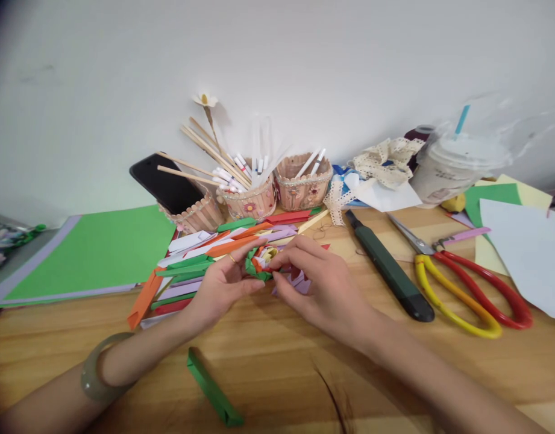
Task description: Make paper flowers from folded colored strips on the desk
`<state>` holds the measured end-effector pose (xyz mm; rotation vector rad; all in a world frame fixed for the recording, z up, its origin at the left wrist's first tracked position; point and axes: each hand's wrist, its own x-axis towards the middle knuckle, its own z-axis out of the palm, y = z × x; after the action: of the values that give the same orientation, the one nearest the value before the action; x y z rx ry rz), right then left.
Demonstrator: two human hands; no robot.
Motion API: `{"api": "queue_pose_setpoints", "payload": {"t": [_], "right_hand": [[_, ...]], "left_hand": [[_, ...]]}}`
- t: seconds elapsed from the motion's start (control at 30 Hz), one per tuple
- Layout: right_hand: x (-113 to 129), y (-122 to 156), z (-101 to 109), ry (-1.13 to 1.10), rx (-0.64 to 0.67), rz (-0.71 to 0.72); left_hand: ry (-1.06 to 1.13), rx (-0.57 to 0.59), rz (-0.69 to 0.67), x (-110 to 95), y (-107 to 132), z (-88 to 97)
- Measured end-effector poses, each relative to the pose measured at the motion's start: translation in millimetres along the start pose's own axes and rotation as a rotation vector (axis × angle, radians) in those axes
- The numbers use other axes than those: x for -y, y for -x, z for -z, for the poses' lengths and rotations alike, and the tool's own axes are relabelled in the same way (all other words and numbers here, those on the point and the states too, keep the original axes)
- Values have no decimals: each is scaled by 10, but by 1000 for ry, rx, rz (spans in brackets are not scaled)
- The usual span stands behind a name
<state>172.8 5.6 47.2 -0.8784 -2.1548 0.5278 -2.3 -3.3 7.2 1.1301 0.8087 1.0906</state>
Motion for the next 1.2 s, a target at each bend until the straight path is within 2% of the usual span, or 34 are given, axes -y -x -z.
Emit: {"api": "queue_pose_setpoints", "payload": {"t": [0.17, 0.37, 0.47, 0.63, 0.8, 0.9, 1.07, 1.2], "right_hand": [[-15, -9, 27, 6, 72, -28], [-70, 14, 33, 122, 125, 28], [-96, 34, 1, 201, 71, 93], [-158, 87, -57, 553, -117, 279], [-184, 124, -73, 660, -145, 324], [-143, 94, -53, 515, -106, 244], [-53, -13, 28, 25, 38, -24], [-47, -48, 75, -107, 112, -134]], "left_hand": [[-3, 34, 32, 21, 12, 4], [-1, 69, 74, 1, 19, -11], [8, 87, 68, -4, 15, -15], [-23, -9, 65, 12, 6, -13], [-53, -51, 80, -1, 14, -31], [-46, -31, 93, -3, 21, -32], [-45, -11, 75, 7, 27, -19], [-27, -10, 62, 1, 25, -17]]}}
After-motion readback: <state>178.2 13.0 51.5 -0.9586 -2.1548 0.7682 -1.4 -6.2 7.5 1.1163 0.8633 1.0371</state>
